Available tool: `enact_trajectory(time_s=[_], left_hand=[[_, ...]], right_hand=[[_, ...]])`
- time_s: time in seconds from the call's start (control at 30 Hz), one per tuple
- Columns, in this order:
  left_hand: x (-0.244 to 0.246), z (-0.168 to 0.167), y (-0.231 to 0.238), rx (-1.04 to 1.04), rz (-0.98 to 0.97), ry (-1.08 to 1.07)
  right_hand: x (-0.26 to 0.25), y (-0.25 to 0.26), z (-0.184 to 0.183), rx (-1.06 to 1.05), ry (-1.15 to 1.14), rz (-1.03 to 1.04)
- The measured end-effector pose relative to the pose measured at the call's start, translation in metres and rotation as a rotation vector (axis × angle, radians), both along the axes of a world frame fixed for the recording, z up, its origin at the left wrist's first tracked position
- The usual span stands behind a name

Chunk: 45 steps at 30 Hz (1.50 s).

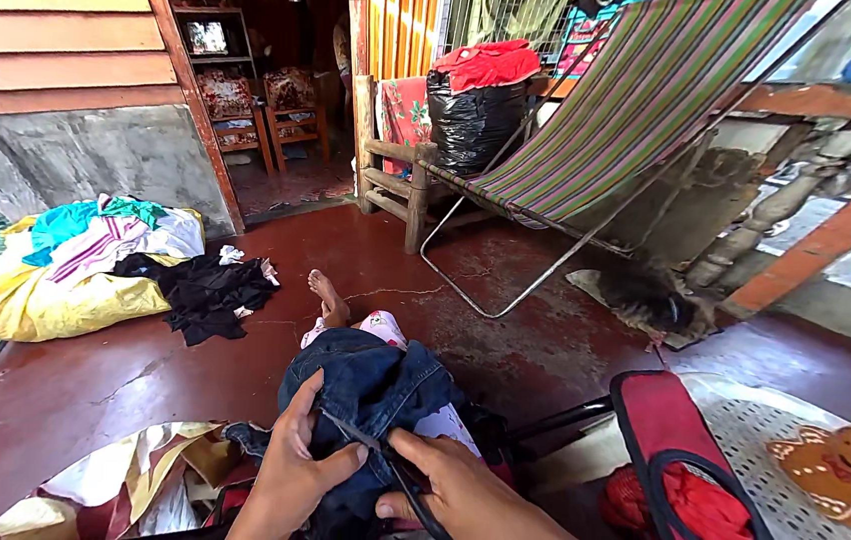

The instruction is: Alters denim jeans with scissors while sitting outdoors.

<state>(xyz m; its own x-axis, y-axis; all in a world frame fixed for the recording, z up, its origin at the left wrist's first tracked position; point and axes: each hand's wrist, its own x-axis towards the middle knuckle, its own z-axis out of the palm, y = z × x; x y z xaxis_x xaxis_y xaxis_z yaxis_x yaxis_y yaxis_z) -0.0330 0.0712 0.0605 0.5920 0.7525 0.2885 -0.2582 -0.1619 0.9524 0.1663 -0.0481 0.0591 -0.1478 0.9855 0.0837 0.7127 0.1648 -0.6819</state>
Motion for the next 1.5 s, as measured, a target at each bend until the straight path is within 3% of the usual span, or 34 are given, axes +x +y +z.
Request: enact_trajectory(time_s=[0.23, 0.57, 0.7, 0.83, 1.07, 1.23, 1.5], left_hand=[[0.002, 0.001, -0.002, -0.091, 0.002, -0.046], [0.001, 0.002, -0.003, 0.064, 0.053, 0.068], [0.0, 0.0, -0.003, 0.081, 0.052, 0.038], [0.001, -0.001, -0.002, 0.054, 0.043, 0.019], [-0.002, -0.002, -0.003, -0.033, 0.011, 0.056], [-0.002, 0.001, -0.003, 0.014, 0.002, 0.131], [-0.001, -0.002, -0.004, -0.004, 0.023, 0.038]], right_hand=[[0.004, 0.001, -0.009, -0.042, 0.122, 0.008], [-0.002, -0.002, 0.011, -0.188, -0.037, 0.013], [0.0, 0.001, -0.002, -0.057, -0.051, 0.036], [0.005, 0.003, -0.007, -0.043, 0.047, 0.079], [0.016, 0.006, -0.014, -0.204, 0.339, 0.234], [0.011, 0.005, 0.003, -0.281, 0.165, 0.209], [0.006, 0.003, -0.012, -0.115, 0.154, 0.127]])
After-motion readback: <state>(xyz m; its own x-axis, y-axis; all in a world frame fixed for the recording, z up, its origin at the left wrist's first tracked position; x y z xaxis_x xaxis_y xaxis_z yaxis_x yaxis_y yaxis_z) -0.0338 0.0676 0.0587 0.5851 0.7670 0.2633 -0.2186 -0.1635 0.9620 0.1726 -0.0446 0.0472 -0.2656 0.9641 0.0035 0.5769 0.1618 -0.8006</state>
